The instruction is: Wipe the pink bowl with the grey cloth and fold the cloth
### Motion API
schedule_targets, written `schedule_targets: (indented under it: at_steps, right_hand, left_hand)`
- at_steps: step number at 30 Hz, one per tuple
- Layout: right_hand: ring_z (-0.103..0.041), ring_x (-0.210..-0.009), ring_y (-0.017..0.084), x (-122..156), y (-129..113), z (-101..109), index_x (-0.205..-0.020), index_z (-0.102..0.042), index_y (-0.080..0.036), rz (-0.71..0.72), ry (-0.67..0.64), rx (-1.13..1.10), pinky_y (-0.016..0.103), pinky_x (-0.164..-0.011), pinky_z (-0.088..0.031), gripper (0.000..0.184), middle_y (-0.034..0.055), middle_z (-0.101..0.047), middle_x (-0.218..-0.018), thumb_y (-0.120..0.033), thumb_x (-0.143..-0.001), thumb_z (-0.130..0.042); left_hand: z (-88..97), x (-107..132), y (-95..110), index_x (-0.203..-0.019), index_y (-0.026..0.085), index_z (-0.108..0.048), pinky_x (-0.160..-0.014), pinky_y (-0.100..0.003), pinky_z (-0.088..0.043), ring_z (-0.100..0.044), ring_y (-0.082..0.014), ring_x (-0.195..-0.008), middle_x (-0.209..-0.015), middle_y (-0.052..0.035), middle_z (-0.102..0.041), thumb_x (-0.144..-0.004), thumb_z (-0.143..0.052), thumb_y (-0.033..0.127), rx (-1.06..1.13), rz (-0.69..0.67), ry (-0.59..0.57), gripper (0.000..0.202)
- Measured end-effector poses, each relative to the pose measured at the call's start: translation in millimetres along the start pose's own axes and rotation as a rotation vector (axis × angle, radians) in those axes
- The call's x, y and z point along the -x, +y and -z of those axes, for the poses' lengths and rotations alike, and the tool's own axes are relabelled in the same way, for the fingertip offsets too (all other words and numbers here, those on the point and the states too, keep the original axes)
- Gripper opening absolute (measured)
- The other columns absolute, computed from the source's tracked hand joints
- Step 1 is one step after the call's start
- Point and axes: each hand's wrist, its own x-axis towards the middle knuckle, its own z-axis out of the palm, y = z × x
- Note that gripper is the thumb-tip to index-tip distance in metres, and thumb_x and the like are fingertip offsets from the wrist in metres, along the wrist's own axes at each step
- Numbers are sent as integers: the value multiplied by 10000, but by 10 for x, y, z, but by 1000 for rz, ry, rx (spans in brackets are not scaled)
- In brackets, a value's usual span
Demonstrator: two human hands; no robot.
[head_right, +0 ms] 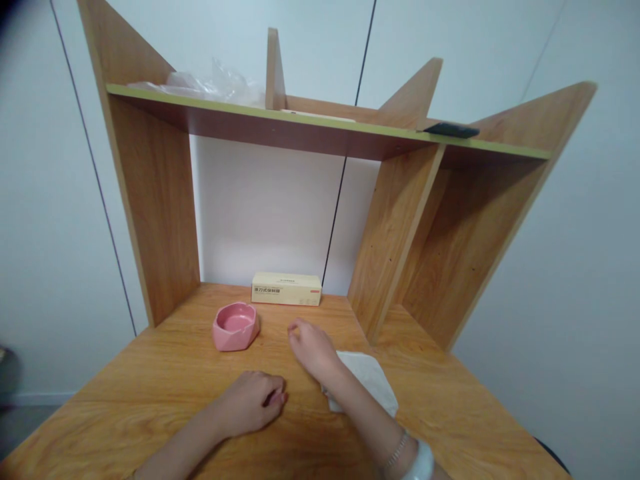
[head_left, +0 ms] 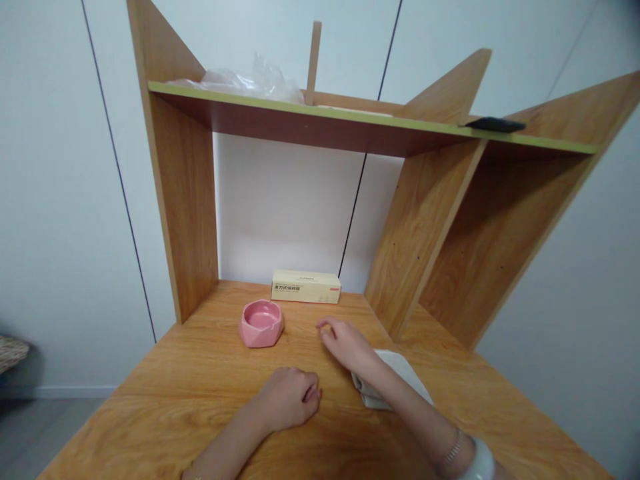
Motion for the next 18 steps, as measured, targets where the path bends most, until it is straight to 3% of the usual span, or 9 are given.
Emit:
schedule_targets:
  at_steps: [5, 9, 14, 18]
  right_hand:
    - [-566, -810, 180, 497, 466, 206, -842, -581, -197, 62, -23, 266, 259, -699, -366, 179, 50, -635, -850, -254, -782, -423]
    - [-528, -928, 220, 774, 692, 218, -898, -579, -195, 72, -25, 375, 300, -795, -364, 217, 82, -602, -968, -301, -718, -519]
    - [-487, -995, 271, 842, 751, 106, -963, -565, -172, 47, -10, 525, 350, -837, -352, 302, 119, -580, -1029, -221, -665, -566]
    - [-542, -887, 244, 723, 670, 19, -887, -578, -138, 3, -33, 596, 310, -758, -377, 237, 125, -618, -920, -90, -692, -453]
  left_hand:
    - [0, 3, 72, -676, 208, -561, -510, -217, -352, -567, -152, -576, -633, -10, -630, -797, -397, 258, -15, -12, -12, 210]
    - [7, 8, 118, -674, 206, -557, -516, -216, -360, -573, -155, -588, -638, -13, -629, -794, -402, 266, -7, -27, -16, 205]
    - [24, 6, 93, -662, 207, -545, -510, -213, -347, -561, -144, -576, -623, -1, -619, -795, -399, 251, 2, -29, -4, 203]
    - [28, 17, 97, -656, 205, -552, -488, -206, -323, -545, -132, -554, -622, 2, -623, -788, -406, 253, 7, -51, 10, 202]
